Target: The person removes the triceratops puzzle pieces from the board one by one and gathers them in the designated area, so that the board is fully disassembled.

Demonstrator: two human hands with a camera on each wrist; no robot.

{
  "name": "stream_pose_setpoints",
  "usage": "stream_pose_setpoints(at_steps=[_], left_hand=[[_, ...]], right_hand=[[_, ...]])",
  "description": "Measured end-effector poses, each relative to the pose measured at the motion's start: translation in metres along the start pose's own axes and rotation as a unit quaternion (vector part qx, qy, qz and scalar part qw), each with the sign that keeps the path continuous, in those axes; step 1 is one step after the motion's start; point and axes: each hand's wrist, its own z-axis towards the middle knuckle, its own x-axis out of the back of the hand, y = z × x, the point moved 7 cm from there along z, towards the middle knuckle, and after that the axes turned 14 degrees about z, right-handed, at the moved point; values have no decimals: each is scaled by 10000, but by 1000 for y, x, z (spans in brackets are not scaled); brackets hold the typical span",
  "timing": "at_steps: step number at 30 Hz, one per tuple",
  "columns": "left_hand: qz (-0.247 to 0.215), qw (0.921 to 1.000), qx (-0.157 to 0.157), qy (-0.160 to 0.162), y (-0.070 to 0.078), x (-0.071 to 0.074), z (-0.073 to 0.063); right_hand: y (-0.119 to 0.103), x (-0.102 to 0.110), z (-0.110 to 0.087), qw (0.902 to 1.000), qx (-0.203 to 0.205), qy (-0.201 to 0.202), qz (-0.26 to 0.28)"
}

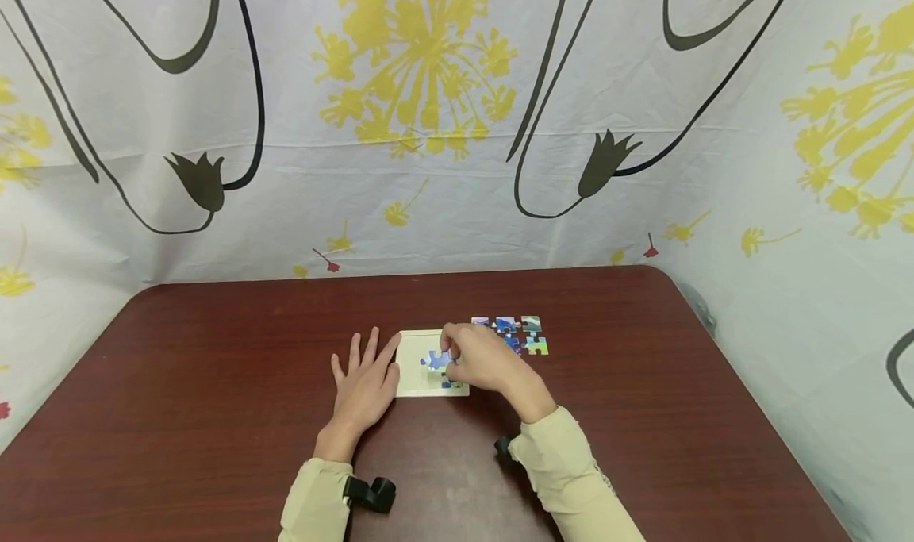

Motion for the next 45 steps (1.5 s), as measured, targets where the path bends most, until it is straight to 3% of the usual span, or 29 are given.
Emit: stream_pose_setpoints(at_steps=[10,18,27,45], left_hand=[[-12,10000,-27,-8,0,0,0],[6,10000,-37,43,-3,2,-1],[32,10000,-31,-8,-3,0,-1],[42,10000,-58,15,0,0,0]], right_hand=[[30,35,-32,9994,-203,189,-192],[64,43,-55,9977,-647,160,-133],[75,39,-59,9953,-959,-97,-18],[81,37,-61,9935,-1138,-73,-2]])
